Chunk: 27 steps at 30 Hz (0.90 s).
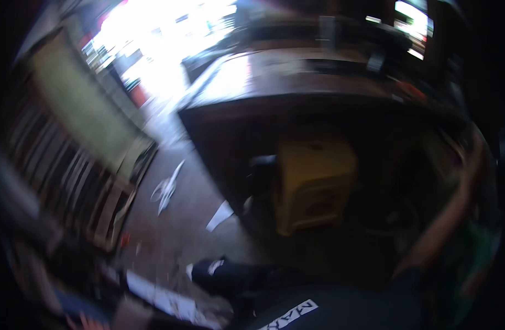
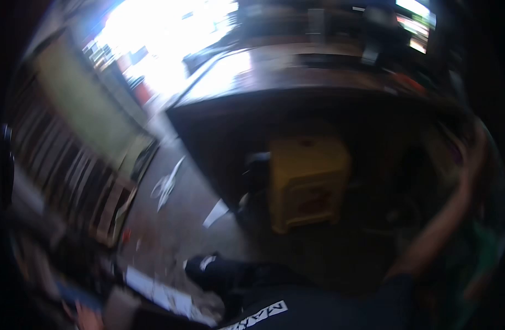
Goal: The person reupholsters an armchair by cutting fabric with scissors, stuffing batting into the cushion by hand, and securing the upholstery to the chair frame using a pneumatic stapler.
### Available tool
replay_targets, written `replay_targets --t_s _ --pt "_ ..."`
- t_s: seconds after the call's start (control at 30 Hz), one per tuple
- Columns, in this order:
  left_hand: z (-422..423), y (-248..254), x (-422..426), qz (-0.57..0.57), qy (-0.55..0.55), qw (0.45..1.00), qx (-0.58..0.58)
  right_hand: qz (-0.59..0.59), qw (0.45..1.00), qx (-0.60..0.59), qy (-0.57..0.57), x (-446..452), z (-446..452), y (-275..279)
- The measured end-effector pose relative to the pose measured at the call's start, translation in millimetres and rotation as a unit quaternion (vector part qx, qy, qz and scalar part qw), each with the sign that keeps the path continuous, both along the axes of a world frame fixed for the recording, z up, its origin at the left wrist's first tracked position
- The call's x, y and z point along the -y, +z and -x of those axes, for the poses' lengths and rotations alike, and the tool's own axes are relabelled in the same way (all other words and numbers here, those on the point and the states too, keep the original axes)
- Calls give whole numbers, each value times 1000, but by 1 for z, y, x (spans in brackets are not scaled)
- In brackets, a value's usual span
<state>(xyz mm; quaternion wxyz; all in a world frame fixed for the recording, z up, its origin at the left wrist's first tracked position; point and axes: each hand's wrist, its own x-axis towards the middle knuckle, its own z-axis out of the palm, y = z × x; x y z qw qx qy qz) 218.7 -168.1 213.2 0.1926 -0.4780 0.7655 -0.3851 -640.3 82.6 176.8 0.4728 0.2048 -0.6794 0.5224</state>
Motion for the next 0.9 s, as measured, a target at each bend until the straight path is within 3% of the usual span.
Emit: replay_targets --t_s 0.03,0.1,0.13,0.17,0.2,0.23,0.27,0.3,0.33,0.4,0.43,0.47,0.5,0.57,0.63,0.7,0.77,0.9 --pt "6 -2 -2 3 23 1000 -17 8 999 -12 46 12 -18 -19" --pt "28 -6 -2 23 115 988 -101 -89 972 -31 214 67 -42 -61" --pt "26 -6 -4 22 123 987 -98 -222 867 -132 425 135 -95 -65" --pt "26 -8 -12 21 132 987 -94 -194 791 -167 555 181 -160 -64" --pt "38 -8 -15 86 114 983 -119 -171 676 -181 693 241 -238 -55" --pt "42 -17 -18 132 127 974 -131 -166 547 -179 800 302 -315 -48" --pt "44 -25 -28 207 106 962 -140 -176 450 -24 875 313 -348 -49" --pt "50 -28 -41 277 95 947 -132 -152 355 145 911 325 -381 -51" --pt "51 -30 -50 336 92 925 -152 -201 260 277 903 321 -415 -37" --pt "50 -42 -64 380 101 902 -177 -235 181 187 937 325 -506 -17" --pt "58 -48 -71 466 121 860 -170 -274 71 85 955 352 -528 -24" --pt "62 -50 -72 553 132 808 -154 -246 14 46 968 360 -555 -26" --pt "68 -52 -75 603 195 763 -128 -214 -27 19 976 363 -577 -23" --pt "78 -56 -80 545 274 776 -161 -222 16 -11 975 368 -617 -10" --pt "83 -46 -78 548 273 775 -157 -294 -3 17 956 381 -644 4" --pt "89 -41 -74 512 356 763 -169 -332 -25 5 943 405 -670 2" --pt "91 -42 -66 534 362 748 -157 -381 -125 5 916 423 -694 5" --pt "99 -52 -54 536 366 741 -173 -357 -161 -97 915 436 -733 7"
